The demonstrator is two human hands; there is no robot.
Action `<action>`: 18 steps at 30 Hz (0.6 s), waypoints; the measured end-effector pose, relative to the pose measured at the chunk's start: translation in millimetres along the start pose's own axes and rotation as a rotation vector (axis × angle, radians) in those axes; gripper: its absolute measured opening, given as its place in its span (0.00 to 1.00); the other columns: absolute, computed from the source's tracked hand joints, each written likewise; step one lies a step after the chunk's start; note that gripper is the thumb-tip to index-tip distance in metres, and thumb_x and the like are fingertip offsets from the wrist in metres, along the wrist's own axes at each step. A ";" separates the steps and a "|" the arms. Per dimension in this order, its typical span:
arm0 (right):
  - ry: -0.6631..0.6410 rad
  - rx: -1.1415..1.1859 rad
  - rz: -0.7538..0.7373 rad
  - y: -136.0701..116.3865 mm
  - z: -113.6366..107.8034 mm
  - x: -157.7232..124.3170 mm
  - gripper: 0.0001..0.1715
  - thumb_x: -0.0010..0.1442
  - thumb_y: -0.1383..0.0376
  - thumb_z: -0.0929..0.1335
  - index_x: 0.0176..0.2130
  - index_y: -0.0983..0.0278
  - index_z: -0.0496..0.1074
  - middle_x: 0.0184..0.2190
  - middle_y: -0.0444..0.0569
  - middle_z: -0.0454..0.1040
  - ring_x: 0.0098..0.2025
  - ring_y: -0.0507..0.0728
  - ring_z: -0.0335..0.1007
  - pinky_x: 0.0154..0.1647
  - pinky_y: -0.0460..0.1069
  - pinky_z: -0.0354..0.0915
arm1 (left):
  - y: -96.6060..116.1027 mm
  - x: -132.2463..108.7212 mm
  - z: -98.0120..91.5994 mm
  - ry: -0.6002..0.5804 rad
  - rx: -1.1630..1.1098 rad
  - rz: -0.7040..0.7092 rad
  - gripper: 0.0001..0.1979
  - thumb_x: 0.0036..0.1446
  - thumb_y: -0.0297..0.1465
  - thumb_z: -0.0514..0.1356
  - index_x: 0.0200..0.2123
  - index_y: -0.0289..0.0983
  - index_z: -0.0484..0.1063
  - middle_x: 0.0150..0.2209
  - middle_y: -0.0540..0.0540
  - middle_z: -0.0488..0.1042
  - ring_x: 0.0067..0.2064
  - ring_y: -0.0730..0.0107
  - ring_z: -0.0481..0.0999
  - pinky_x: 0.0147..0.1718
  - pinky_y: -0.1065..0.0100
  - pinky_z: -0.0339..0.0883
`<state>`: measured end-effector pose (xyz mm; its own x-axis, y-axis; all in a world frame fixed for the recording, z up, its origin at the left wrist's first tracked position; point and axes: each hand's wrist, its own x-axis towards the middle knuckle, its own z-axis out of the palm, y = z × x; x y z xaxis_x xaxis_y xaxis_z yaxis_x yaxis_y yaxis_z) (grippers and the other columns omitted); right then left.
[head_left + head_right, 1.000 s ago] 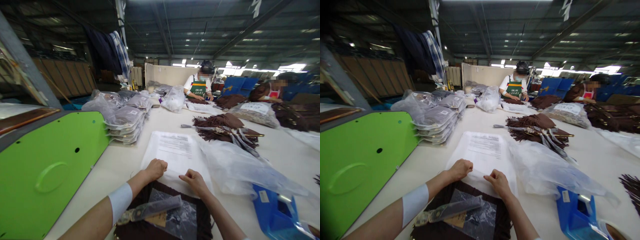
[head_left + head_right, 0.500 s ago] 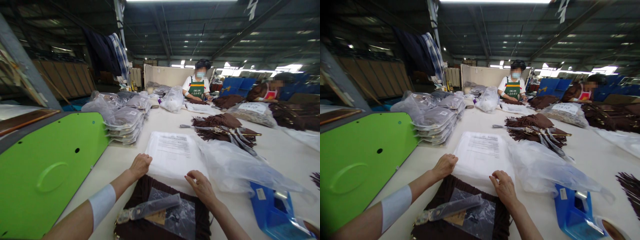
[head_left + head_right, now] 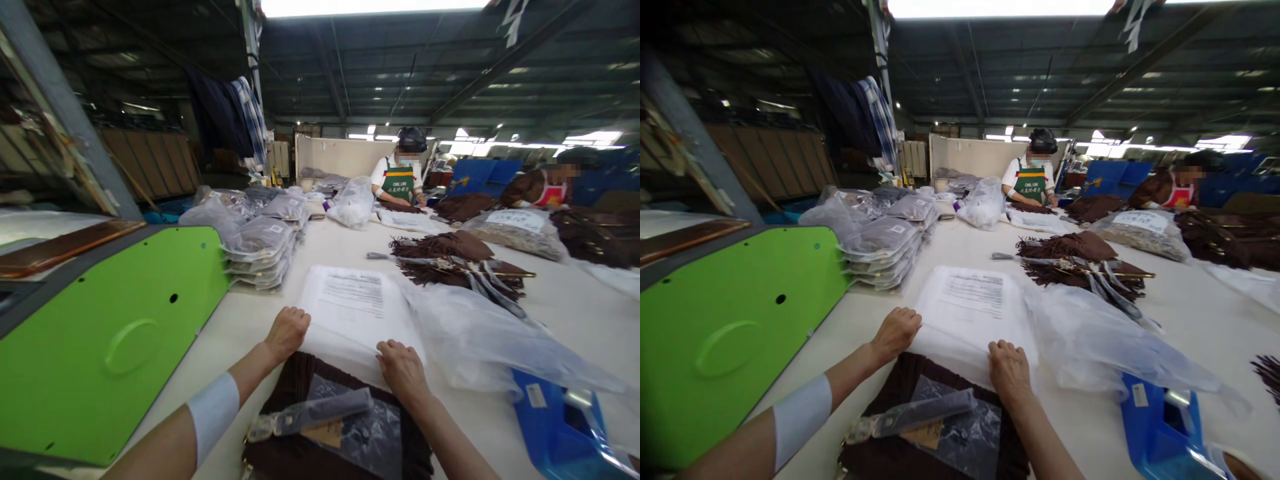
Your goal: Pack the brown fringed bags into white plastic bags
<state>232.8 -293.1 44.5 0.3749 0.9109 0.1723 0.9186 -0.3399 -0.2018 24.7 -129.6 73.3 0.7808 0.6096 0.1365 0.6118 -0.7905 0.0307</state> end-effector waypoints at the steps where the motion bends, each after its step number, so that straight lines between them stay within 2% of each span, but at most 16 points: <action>1: 0.009 0.007 0.033 12.5 -2.1 -4.7 0.11 0.54 0.75 0.62 0.27 0.63 0.69 0.29 0.50 0.73 0.36 0.57 0.69 0.37 0.50 0.54 | -5.1 -1.9 1.1 0.018 -0.028 -0.034 0.10 0.55 0.20 0.50 0.32 0.32 0.70 0.35 0.37 0.73 0.40 0.57 0.70 0.41 0.59 0.59; 5: 0.088 0.114 0.212 55.6 -7.5 -27.8 0.13 0.51 0.76 0.59 0.22 0.63 0.65 0.24 0.50 0.70 0.32 0.58 0.67 0.34 0.50 0.55 | -21.2 -8.6 8.9 0.101 -0.187 -0.210 0.09 0.56 0.22 0.49 0.29 0.33 0.69 0.35 0.37 0.71 0.43 0.56 0.69 0.43 0.58 0.57; 8: 0.172 0.300 0.354 69.6 -3.2 -40.6 0.10 0.51 0.72 0.60 0.25 0.62 0.67 0.28 0.49 0.71 0.31 0.56 0.66 0.33 0.50 0.56 | -23.0 -9.5 18.4 0.161 -0.376 -0.384 0.07 0.55 0.25 0.52 0.26 0.36 0.67 0.33 0.41 0.71 0.42 0.58 0.69 0.41 0.61 0.58; 10: 0.234 0.465 0.468 71.9 2.8 -44.0 0.09 0.49 0.68 0.61 0.30 0.61 0.69 0.30 0.47 0.72 0.28 0.54 0.65 0.31 0.50 0.58 | -21.0 -7.6 25.0 0.182 -0.544 -0.518 0.08 0.54 0.28 0.55 0.23 0.37 0.65 0.27 0.47 0.70 0.37 0.63 0.70 0.35 0.66 0.60; 13: 0.306 0.780 0.632 69.3 11.3 -43.0 0.15 0.44 0.60 0.64 0.35 0.62 0.69 0.24 0.43 0.71 0.19 0.51 0.59 0.23 0.49 0.57 | -18.4 -2.7 32.7 0.197 -0.863 -0.679 0.11 0.55 0.32 0.57 0.22 0.36 0.64 0.20 0.53 0.65 0.25 0.71 0.69 0.25 0.71 0.59; 16: 0.334 1.134 0.708 62.5 15.9 -39.6 0.24 0.38 0.53 0.67 0.36 0.62 0.68 0.19 0.39 0.66 0.14 0.47 0.51 0.13 0.45 0.49 | -18.9 1.0 36.6 0.243 -1.207 -0.737 0.11 0.58 0.35 0.56 0.29 0.33 0.67 0.24 0.53 0.68 0.23 0.77 0.67 0.23 0.72 0.62; 18: 0.329 1.336 0.722 58.6 16.8 -38.0 0.26 0.33 0.53 0.70 0.33 0.62 0.67 0.18 0.37 0.65 0.14 0.45 0.49 0.11 0.43 0.48 | -20.1 1.3 37.8 0.297 -1.427 -0.738 0.11 0.59 0.36 0.56 0.32 0.33 0.68 0.27 0.52 0.69 0.25 0.77 0.69 0.25 0.71 0.66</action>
<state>270.3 -343.7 9.9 0.8474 0.5009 -0.1761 -0.1705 -0.0573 -0.9837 18.2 -110.6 35.4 0.2353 0.9599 -0.1527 0.0822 0.1369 0.9872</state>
